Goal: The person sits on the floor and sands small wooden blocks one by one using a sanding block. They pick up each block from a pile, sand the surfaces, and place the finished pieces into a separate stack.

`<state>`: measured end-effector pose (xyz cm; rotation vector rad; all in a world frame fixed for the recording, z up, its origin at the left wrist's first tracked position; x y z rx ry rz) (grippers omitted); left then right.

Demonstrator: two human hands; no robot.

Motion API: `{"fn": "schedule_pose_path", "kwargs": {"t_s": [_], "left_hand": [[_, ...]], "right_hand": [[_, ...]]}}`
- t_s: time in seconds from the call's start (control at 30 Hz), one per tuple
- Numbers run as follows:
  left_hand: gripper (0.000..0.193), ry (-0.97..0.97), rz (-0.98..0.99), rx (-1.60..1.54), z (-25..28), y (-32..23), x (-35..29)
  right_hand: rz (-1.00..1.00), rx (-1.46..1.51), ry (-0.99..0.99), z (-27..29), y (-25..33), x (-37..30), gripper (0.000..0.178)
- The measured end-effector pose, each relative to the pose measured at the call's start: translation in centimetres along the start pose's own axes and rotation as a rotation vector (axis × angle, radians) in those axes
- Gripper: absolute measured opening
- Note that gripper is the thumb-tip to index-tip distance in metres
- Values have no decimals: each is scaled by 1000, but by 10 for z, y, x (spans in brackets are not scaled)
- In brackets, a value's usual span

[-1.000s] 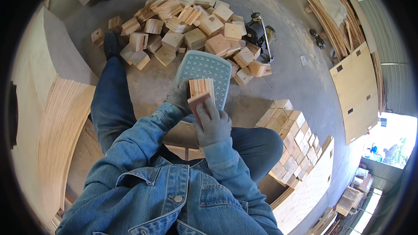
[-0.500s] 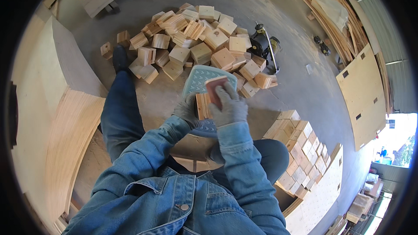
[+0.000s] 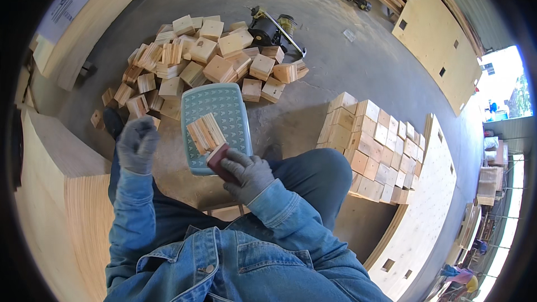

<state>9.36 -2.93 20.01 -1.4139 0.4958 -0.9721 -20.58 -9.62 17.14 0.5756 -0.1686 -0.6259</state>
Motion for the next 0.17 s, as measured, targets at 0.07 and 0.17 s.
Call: {"fn": "schedule_pose_path", "kwargs": {"t_s": [0.07,0.17], "left_hand": [[20,38,-38,-153,-20,-61,15],[18,205,-268,-184,-38,-133,23]], "right_hand": [[31,30,17,-7,-7,-5,64],[17,38,82,-11,-10,-4,62]]}}
Point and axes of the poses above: each hand's wrist, its own x-axis towards the middle knuckle, its own z-axis out of the back of the hand, y = z × x, the point moved 7 cm from there along x, towards the middle knuckle, and after that the axes turned 5 degrees about -x, right-handed, at the moved point
